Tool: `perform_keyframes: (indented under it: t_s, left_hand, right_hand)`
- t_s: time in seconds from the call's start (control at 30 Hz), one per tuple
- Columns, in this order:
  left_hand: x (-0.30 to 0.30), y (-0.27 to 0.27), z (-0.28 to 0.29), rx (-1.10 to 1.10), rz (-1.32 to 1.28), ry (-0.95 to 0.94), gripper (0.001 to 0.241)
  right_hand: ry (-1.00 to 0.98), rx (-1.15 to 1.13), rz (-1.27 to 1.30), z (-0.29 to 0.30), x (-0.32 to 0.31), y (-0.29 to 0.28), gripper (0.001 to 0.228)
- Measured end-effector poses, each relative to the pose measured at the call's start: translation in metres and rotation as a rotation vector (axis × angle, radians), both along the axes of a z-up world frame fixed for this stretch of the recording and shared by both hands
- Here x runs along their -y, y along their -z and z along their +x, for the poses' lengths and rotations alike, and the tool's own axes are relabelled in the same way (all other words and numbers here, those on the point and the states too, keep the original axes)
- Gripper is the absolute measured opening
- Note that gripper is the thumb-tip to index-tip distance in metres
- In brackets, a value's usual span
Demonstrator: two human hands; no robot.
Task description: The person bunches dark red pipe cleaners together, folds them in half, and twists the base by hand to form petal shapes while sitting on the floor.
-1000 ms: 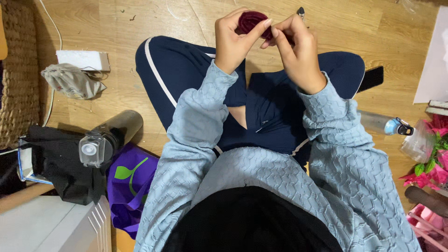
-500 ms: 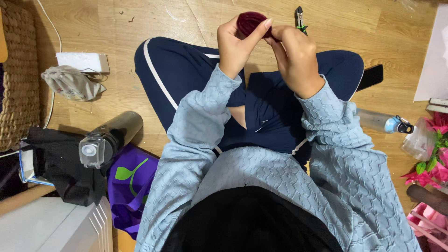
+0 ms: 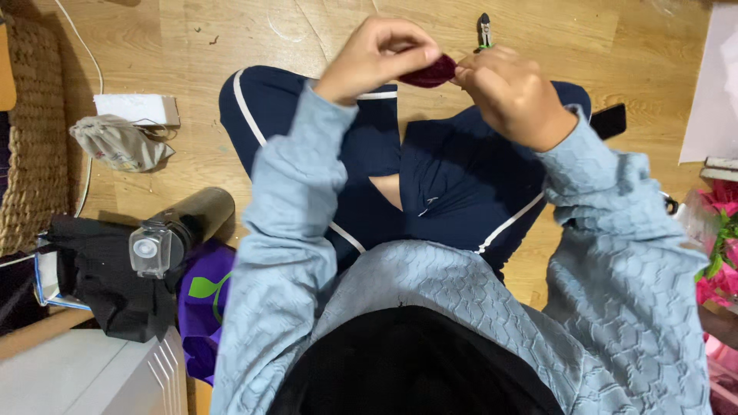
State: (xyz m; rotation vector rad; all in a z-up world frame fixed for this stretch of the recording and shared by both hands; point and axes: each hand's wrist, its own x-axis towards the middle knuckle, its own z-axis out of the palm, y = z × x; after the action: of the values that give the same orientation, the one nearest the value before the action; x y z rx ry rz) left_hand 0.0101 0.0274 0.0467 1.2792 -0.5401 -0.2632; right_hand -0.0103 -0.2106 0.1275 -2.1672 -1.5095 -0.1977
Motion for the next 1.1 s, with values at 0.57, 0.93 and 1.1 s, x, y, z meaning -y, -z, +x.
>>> perform_keyframes:
  t_s: [0.57, 0.93, 1.1]
  left_hand:
    - [-0.012, -0.101, -0.026, -0.133, 0.13, 0.514, 0.035]
    - [-0.016, -0.138, -0.047, -0.161, 0.106, 0.491, 0.031]
    - [-0.032, -0.147, -0.026, 0.176, 0.354, 0.703, 0.051]
  right_hand:
    - [-0.114, -0.017, 0.043, -0.038, 0.02, -0.072, 0.01]
    - [-0.143, 0.082, 0.181, -0.062, 0.022, -0.097, 0.008]
    - [-0.19, 0.023, 0.125, -0.061, 0.024, -0.111, 0.012]
